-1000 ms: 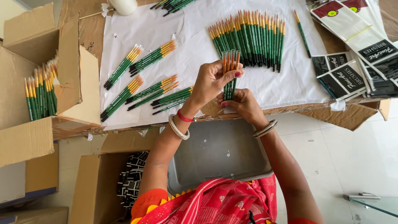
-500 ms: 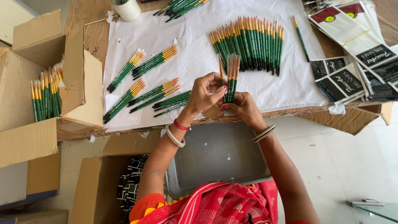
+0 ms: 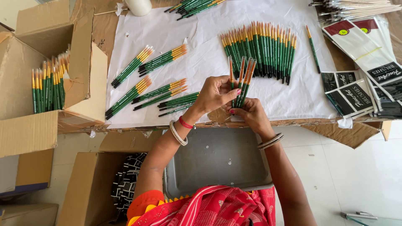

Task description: The person organizes paintbrushes into sets and places them into plastic sleeves by hand at a workstation.

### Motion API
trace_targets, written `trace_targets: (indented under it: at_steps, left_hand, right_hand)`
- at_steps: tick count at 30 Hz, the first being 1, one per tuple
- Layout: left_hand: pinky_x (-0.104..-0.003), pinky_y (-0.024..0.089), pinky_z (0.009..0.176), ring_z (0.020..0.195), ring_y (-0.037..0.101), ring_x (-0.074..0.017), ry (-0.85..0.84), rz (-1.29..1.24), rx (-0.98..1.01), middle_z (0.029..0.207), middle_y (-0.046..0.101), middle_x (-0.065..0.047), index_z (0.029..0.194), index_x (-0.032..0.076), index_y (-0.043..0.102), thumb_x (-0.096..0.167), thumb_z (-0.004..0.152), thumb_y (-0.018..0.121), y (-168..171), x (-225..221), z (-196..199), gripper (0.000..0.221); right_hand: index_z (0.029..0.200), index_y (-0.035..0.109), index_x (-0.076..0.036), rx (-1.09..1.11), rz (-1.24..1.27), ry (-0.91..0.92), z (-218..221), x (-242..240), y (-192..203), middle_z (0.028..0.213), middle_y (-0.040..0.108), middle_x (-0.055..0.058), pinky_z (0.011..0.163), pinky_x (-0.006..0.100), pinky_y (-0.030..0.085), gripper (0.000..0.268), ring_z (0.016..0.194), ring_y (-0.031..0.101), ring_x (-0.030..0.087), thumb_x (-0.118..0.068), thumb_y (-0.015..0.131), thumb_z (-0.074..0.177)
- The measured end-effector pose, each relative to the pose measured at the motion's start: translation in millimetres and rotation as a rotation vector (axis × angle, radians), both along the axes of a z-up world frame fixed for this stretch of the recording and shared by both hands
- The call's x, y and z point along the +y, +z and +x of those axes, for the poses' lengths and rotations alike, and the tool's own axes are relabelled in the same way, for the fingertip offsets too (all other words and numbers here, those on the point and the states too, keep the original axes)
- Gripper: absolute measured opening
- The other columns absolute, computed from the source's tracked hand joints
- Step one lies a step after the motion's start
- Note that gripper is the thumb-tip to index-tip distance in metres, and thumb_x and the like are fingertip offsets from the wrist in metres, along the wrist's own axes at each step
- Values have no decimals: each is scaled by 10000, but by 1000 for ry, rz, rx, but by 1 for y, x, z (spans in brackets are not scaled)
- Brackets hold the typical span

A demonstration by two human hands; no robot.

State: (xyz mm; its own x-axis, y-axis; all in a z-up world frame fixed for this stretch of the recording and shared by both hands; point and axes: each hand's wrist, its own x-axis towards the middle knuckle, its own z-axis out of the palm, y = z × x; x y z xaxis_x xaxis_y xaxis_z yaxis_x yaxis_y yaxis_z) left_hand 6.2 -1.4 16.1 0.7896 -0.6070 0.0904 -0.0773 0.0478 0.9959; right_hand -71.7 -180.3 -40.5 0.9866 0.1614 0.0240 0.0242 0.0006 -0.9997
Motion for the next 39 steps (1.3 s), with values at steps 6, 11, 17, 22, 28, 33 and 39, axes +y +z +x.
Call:
trace_targets:
  at_steps: [6,11,17,22,28,33,39]
  left_hand:
    - [-369,633,967,1001,751,-176,240,-739,-180,1068,762,-105,1110,38,697,81,1077,614,89,30,31,99]
    - [-330,612,759,804,708,-154,154,-40,-254,955,731,-65,1168,71,720,125,1041,621,70,51,91,170]
    - [-525,449,926,894,690,-243,175,967,-793,907,751,-77,1022,119,792,75,892,723,38,35,182,153]
    - [-609,249,1063,1017,651,-320,600,750,-1270,1027,730,-110,1077,98,759,46,791,762,85,25,212,290]
    - [-504,423,1038,1049,656,-347,373,513,-1203,1099,717,-117,1108,62,683,75,942,756,104,7,123,182]
    - [-426,518,992,1066,694,-284,61,468,-1079,1135,741,-124,1074,61,720,162,930,777,110,9,42,185]
    - [-399,539,972,1091,708,-317,-57,368,-952,1156,746,-120,1100,38,715,115,930,748,122,17,5,189]
  right_hand:
    - [1110,732,51,44,29,7,-7,2,-5,956,777,88,871,283,613,193,897,732,124,50,665,928]
    - [1211,552,8,-182,68,-178,-32,-22,6,987,671,74,825,306,556,288,905,656,164,125,514,951]
    - [1147,466,-81,-91,65,-397,-38,-73,45,839,519,24,531,258,410,93,638,465,104,-30,429,1079]
    - [1131,461,-79,-89,106,-440,3,-128,67,815,477,-7,512,228,367,15,623,428,67,-85,448,1124]
    - [891,521,-58,64,-345,-557,78,-183,55,719,506,-2,467,277,375,258,557,450,86,-206,630,1071]
    - [865,666,121,91,-972,-553,163,-224,-49,860,691,289,728,460,548,532,779,695,345,-379,815,969]
    - [1003,728,69,129,-1078,-595,177,-194,-47,1085,693,335,940,491,542,401,1045,677,458,-307,770,870]
